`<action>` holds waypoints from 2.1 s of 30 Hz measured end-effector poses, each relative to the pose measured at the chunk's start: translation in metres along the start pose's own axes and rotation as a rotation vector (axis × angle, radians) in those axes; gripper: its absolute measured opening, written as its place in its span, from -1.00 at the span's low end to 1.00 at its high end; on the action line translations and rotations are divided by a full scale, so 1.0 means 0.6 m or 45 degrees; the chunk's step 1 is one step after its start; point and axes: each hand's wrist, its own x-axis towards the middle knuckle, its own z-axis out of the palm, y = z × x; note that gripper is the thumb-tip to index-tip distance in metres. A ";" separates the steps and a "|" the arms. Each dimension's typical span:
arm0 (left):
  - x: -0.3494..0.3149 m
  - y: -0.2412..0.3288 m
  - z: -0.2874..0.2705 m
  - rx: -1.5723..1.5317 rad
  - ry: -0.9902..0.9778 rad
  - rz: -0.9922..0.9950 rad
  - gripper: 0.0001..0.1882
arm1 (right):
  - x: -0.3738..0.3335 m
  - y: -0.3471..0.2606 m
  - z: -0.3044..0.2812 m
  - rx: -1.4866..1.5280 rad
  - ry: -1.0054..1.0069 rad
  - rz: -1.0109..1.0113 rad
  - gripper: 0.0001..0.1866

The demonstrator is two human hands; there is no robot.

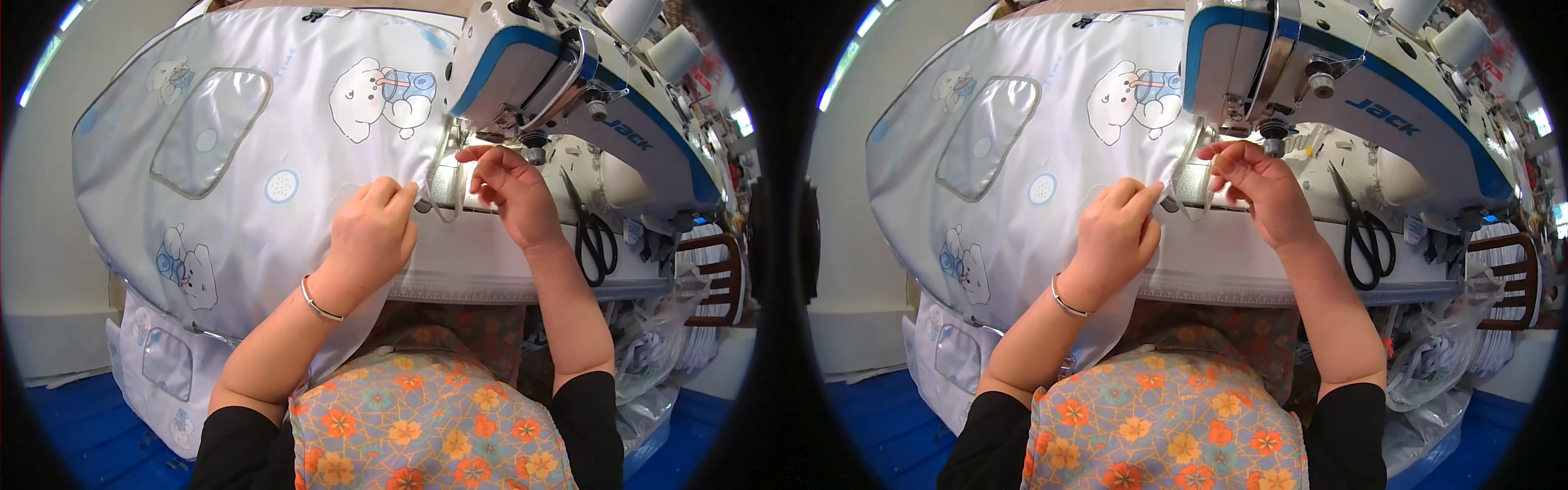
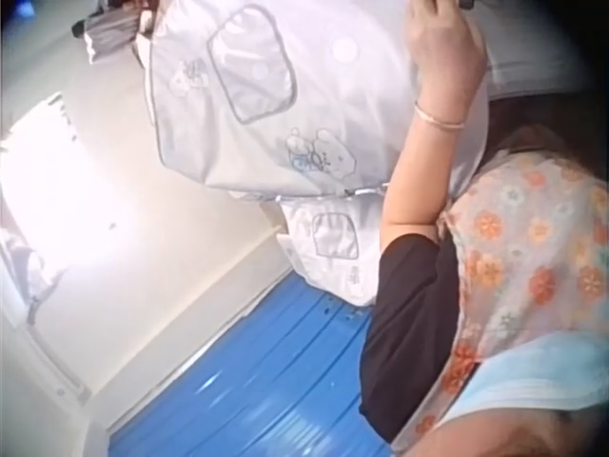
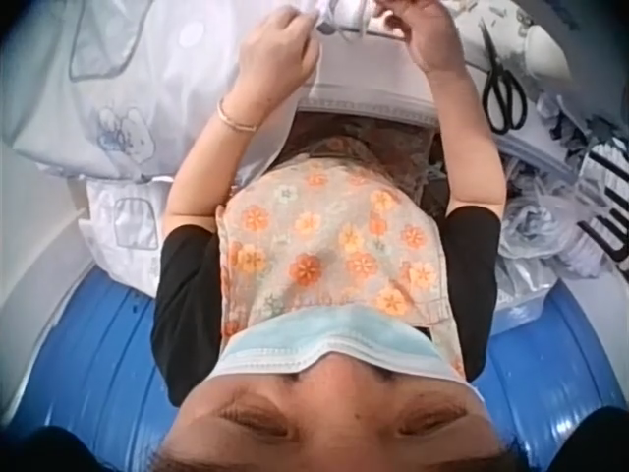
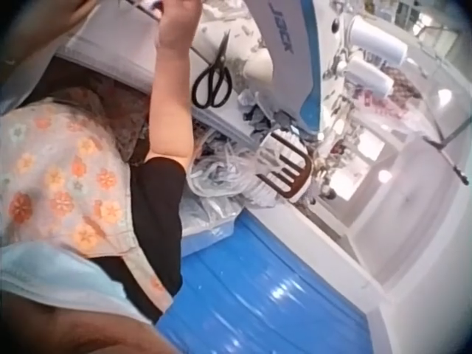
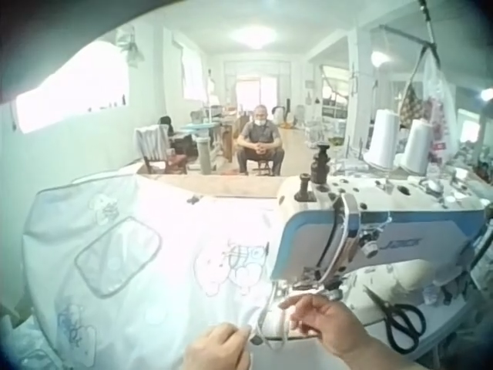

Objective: Sewing a printed textile item using an industrial sewing machine and then placing it into a clear plastic bag.

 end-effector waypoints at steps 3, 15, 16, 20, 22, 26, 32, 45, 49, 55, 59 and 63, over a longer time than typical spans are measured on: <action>-0.003 0.001 0.000 -0.110 0.010 -0.051 -0.66 | 0.008 0.007 0.015 0.441 0.074 0.001 -0.83; -0.014 -0.006 -0.009 -0.548 -0.142 -0.377 -0.70 | 0.027 0.045 -0.034 -0.523 -0.066 -0.130 -0.90; -0.019 -0.018 -0.014 -0.564 -0.152 -0.370 -0.70 | 0.024 0.068 -0.073 -0.569 0.086 -0.104 -0.91; -0.038 -0.029 -0.022 -0.821 -0.269 -0.546 -0.75 | -0.005 0.046 -0.096 -0.701 0.250 -0.175 -0.92; -0.027 -0.003 -0.008 -0.345 -0.220 -0.269 -0.84 | -0.002 0.024 -0.046 -0.794 0.255 -0.083 -0.93; -0.027 0.013 -0.003 -0.160 -0.210 -0.156 -0.86 | -0.020 -0.004 0.014 -1.239 0.252 -0.542 -0.90; -0.039 0.028 -0.013 -0.100 -0.235 -0.178 -0.69 | -0.038 -0.001 0.049 -1.159 -0.025 -0.457 -0.84; -0.052 0.022 -0.004 -0.086 -0.225 -0.140 -0.69 | -0.034 0.011 0.015 0.349 0.182 0.085 -0.90; -0.051 0.015 0.001 -0.090 -0.198 -0.111 -0.69 | -0.032 0.014 0.021 -0.044 -0.126 0.175 -0.96; -0.050 0.010 0.004 -0.113 -0.175 -0.111 -0.71 | -0.019 0.019 0.054 -1.419 -0.203 -0.741 -0.70; -0.048 0.013 0.006 -0.121 -0.158 -0.098 -0.71 | -0.018 0.032 0.037 -1.305 -0.169 -0.717 -0.82; -0.046 0.014 0.003 -0.131 -0.148 -0.101 -0.72 | -0.015 0.027 0.025 -0.489 0.075 -0.070 -0.91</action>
